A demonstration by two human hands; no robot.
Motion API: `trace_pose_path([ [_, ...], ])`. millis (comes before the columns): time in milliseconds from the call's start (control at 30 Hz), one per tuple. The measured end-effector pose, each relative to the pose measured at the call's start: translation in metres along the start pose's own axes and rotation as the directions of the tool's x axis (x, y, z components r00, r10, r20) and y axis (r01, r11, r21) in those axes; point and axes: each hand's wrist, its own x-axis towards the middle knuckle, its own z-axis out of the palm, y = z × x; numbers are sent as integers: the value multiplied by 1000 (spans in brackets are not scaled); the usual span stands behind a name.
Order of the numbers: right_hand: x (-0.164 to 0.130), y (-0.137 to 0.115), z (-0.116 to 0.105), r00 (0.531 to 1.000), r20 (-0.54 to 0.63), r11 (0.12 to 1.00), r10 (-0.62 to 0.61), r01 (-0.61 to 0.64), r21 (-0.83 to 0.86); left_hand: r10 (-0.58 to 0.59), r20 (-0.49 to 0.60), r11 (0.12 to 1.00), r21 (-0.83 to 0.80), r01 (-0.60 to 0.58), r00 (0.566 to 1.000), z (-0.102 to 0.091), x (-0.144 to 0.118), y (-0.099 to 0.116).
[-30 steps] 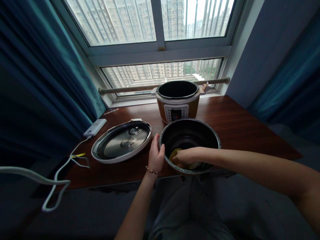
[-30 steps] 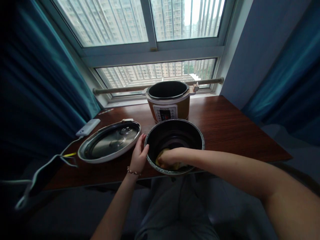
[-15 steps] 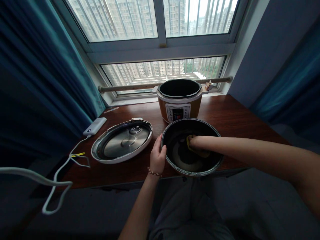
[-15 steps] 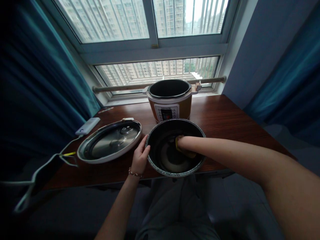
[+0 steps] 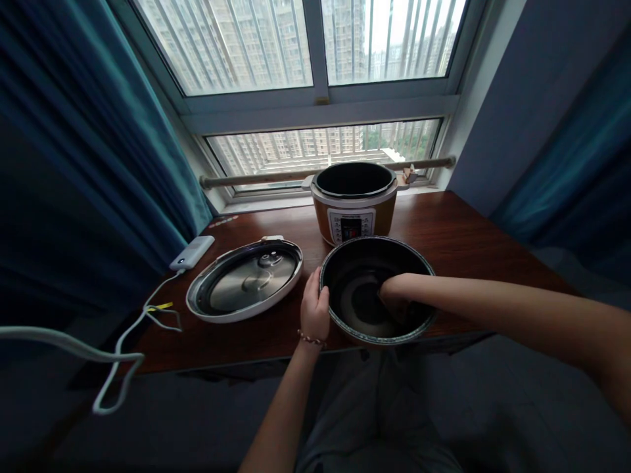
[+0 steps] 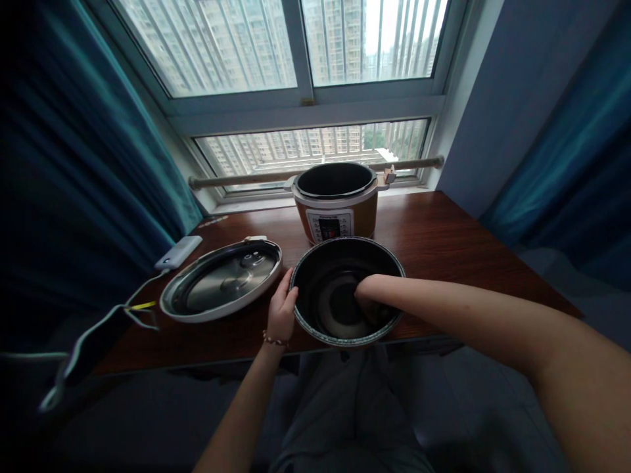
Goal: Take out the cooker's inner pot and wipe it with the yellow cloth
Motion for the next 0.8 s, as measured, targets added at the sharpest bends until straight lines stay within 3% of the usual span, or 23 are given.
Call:
trace_pose_path([
  [100, -30, -9, -6, 973, 230, 997, 15, 3, -76, 3, -3, 1000, 11, -3, 1000, 0, 0, -1],
  [200, -63, -21, -21, 963, 242, 983, -122, 150, -103, 13, -9, 1000, 16, -13, 1000, 0, 0, -2],
  [300, -98, -23, -36, 960, 86, 953, -266, 275, -125, 24, -8, 999, 27, -23, 1000, 0, 0, -4],
  [400, -131, -10, -41, 947, -153, 959, -282, 271, -86, 18, -14, 999, 42, -18, 1000, 0, 0, -4],
  [500, -154, 13, -30, 879, -390, 953, -273, 302, 14, 16, -19, 999, 36, -16, 1000, 1, -1, -5],
  [567, -161, 34, -13, 819, -541, 954, -191, 284, 93, 26, -28, 999, 42, -25, 999, 1, -1, -5],
  [633, -164, 58, 10, 704, -710, 965, -33, 207, 161, 45, -44, 996, 79, -42, 998, 0, -1, -4],
  [733, -167, 94, 49, 381, -871, 944, 309, -10, 330, 136, -71, 969, 217, -118, 988, -6, 0, 5],
  [800, -171, 114, 70, 172, -830, 847, 531, -118, 518, 248, -78, 917, 341, -208, 966, -10, -2, 18],
])
